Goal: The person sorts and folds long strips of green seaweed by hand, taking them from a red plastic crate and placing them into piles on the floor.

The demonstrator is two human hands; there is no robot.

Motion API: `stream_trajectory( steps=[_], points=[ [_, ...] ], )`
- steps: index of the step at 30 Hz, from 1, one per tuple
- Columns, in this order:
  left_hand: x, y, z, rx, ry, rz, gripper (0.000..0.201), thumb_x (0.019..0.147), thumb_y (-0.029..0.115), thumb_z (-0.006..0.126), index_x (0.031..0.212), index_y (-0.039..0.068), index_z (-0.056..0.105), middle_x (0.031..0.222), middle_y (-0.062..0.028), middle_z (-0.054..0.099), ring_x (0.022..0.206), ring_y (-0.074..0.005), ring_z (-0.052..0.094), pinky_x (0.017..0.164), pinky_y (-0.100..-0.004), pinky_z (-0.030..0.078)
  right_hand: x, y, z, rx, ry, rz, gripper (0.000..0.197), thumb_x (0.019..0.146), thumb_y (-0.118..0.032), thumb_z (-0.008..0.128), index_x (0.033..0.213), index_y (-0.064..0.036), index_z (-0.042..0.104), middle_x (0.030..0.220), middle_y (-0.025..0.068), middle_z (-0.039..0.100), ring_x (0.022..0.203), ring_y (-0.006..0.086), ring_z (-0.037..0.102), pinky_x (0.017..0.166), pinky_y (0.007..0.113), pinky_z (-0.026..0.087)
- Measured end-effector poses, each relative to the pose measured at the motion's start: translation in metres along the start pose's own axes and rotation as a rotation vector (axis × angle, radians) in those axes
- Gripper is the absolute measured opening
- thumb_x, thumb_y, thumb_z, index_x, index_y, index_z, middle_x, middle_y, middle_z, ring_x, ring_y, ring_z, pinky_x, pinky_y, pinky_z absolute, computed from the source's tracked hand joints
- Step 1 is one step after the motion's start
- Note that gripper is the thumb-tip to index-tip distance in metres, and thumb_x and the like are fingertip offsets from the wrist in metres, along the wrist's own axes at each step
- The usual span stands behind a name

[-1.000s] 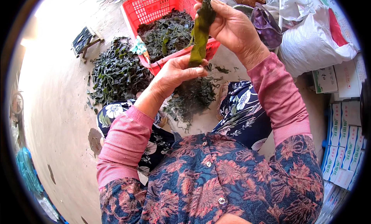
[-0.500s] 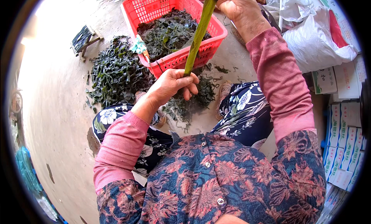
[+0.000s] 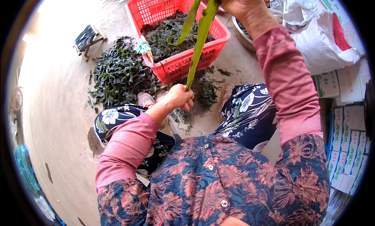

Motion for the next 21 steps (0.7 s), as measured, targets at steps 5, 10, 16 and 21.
stream_trajectory(
  steps=[5, 10, 16, 21],
  points=[
    [0.007, -0.006, -0.004, 0.053, 0.057, -0.049, 0.019, 0.084, 0.016, 0.046, 0.083, -0.001, 0.055, 0.066, -0.0114, 0.061, 0.043, -0.0151, 0.056, 0.042, -0.0264, 0.047, -0.007, -0.015, 0.008, -0.076, -0.041, -0.023, 0.011, 0.086, -0.009, 0.045, 0.084, -0.0017, 0.052, 0.069, 0.0070, 0.056, 0.062, 0.0194, 0.055, 0.059, 0.033, 0.047],
    [0.007, -0.020, 0.005, 0.216, 0.009, -0.074, 0.021, 0.079, 0.016, 0.049, 0.084, -0.002, 0.058, 0.066, -0.0142, 0.061, 0.047, -0.0191, 0.059, 0.047, -0.0312, 0.048, -0.008, -0.017, 0.020, -0.067, -0.145, -0.040, 0.010, 0.086, -0.010, 0.045, 0.086, -0.0023, 0.052, 0.068, 0.0083, 0.056, 0.058, 0.0200, 0.056, 0.057, 0.033, 0.048],
    [0.006, -0.002, 0.005, 0.832, 0.231, 0.250, 0.025, 0.068, 0.020, 0.056, 0.089, 0.007, 0.060, 0.084, -0.0160, 0.061, 0.085, -0.0312, 0.058, 0.075, -0.0373, 0.046, -0.027, -0.059, 0.070, -0.238, -0.361, -0.225, 0.015, 0.085, -0.014, 0.047, 0.091, -0.0004, 0.053, 0.066, 0.0055, 0.056, 0.054, 0.0178, 0.057, 0.051, 0.028, 0.049],
    [-0.047, 0.094, -0.063, 0.404, 1.087, 0.778, 0.059, 0.065, 0.015, 0.069, 0.117, 0.001, 0.042, 0.113, -0.0142, 0.046, 0.093, -0.0248, 0.052, 0.080, -0.0341, 0.044, -0.035, -0.077, 0.102, -0.358, -0.494, -0.179, 0.018, 0.086, -0.016, 0.047, 0.093, -0.0007, 0.054, 0.064, 0.0032, 0.054, 0.057, 0.0174, 0.056, 0.051, 0.028, 0.049]
  ],
)
Point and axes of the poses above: each hand's wrist, its own x-axis towards the middle knuckle, its own z-axis out of the palm, y = z × x, the point moved 6 cm from there along x, towards the middle knuckle
